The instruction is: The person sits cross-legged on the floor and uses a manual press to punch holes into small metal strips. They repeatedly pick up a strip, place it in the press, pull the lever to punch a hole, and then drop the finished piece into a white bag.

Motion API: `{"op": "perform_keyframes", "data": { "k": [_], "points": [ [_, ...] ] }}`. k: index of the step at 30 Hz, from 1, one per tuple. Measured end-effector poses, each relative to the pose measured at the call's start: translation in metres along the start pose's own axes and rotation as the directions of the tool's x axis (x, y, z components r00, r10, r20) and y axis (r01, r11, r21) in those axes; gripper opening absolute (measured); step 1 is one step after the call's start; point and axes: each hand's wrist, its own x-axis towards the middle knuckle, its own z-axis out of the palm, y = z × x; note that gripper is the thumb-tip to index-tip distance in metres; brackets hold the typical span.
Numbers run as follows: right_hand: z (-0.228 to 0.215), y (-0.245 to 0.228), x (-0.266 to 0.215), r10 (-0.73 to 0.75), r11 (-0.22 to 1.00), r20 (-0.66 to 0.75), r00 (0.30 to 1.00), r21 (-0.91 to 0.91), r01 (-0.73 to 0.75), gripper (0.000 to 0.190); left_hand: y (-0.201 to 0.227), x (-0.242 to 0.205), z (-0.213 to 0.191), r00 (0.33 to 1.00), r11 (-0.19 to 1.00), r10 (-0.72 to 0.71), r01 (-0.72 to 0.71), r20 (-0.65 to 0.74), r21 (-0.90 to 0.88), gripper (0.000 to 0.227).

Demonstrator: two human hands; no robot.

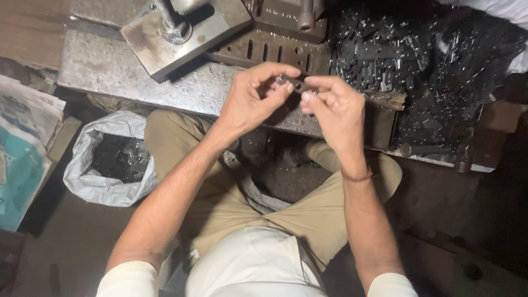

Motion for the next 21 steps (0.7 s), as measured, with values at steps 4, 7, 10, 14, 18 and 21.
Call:
{"op": "perform_keyframes", "data": {
  "k": [4,7,10,14,18,21],
  "points": [
    [-0.008,0.002,0.008,0.038,0.997,0.06,0.997,-0.077,-0.033,0.018,-0.006,0.008,-0.004,0.986,0.985,0.164,-0.163,-0.02,0.053,0.027],
    [-0.008,-0.007,0.011,0.013,0.994,0.144,0.989,-0.105,0.003,0.015,-0.007,0.012,-0.009,0.973,0.965,0.23,-0.223,-0.037,0.137,0.025],
    [-0.005,-0.019,0.015,0.006,0.98,0.166,0.986,-0.196,0.027,0.01,-0.005,0.014,-0.013,0.949,0.924,0.313,-0.296,-0.034,0.242,0.026],
    [-0.006,-0.029,0.023,-0.048,0.975,0.171,0.984,-0.207,0.083,0.011,0.005,0.022,-0.012,0.912,0.885,0.409,-0.386,-0.039,0.26,0.029],
    [-0.022,-0.019,0.046,-0.263,0.94,-0.066,0.962,-0.243,0.24,0.011,0.01,0.025,-0.011,0.873,0.828,0.472,-0.389,-0.126,0.403,0.039],
    [-0.043,0.008,0.085,-0.4,0.903,-0.128,0.908,-0.225,0.366,0.016,0.007,0.02,-0.012,0.87,0.802,0.476,-0.368,-0.13,0.471,0.031]
  ]
}}
